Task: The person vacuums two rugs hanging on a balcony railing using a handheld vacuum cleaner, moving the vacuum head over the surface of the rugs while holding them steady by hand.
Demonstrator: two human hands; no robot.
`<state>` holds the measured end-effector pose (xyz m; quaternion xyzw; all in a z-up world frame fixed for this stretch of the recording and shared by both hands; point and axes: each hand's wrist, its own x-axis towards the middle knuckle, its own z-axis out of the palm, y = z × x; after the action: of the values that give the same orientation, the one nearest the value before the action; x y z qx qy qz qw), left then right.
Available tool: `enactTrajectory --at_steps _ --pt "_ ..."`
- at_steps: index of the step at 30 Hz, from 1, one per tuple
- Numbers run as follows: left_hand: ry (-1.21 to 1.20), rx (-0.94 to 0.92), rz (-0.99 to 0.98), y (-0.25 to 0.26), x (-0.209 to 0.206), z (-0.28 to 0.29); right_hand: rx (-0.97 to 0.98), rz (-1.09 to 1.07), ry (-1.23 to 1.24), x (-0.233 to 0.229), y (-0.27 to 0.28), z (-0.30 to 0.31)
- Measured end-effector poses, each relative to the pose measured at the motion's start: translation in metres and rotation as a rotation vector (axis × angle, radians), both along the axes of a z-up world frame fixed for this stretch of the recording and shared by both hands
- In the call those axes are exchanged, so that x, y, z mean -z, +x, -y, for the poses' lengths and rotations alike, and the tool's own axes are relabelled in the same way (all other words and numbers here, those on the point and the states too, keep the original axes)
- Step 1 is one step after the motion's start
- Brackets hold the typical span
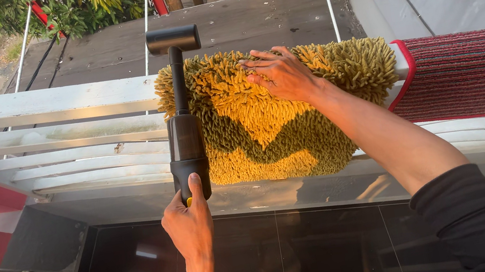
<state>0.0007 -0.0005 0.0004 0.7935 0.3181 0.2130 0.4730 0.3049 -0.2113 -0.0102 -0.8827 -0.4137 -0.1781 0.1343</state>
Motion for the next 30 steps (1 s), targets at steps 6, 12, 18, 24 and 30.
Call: enactTrajectory --at_steps 6,12,18,24,30 --pt "0.018 -0.004 0.009 0.003 0.014 0.008 -0.043 -0.027 0.139 -0.002 -0.002 0.004" --pt "0.043 -0.025 -0.006 -0.012 0.038 0.011 0.069 0.0 0.11 0.002 0.003 -0.001" --pt "-0.079 -0.064 -0.077 -0.031 0.052 0.022 0.087 0.002 0.157 -0.004 -0.007 -0.002" --pt "-0.07 -0.088 0.012 -0.034 0.079 0.039 0.096 0.041 0.209 -0.005 -0.011 -0.002" --pt "-0.092 -0.117 0.079 -0.034 0.114 0.043 0.165 -0.012 0.153 -0.006 -0.006 -0.007"
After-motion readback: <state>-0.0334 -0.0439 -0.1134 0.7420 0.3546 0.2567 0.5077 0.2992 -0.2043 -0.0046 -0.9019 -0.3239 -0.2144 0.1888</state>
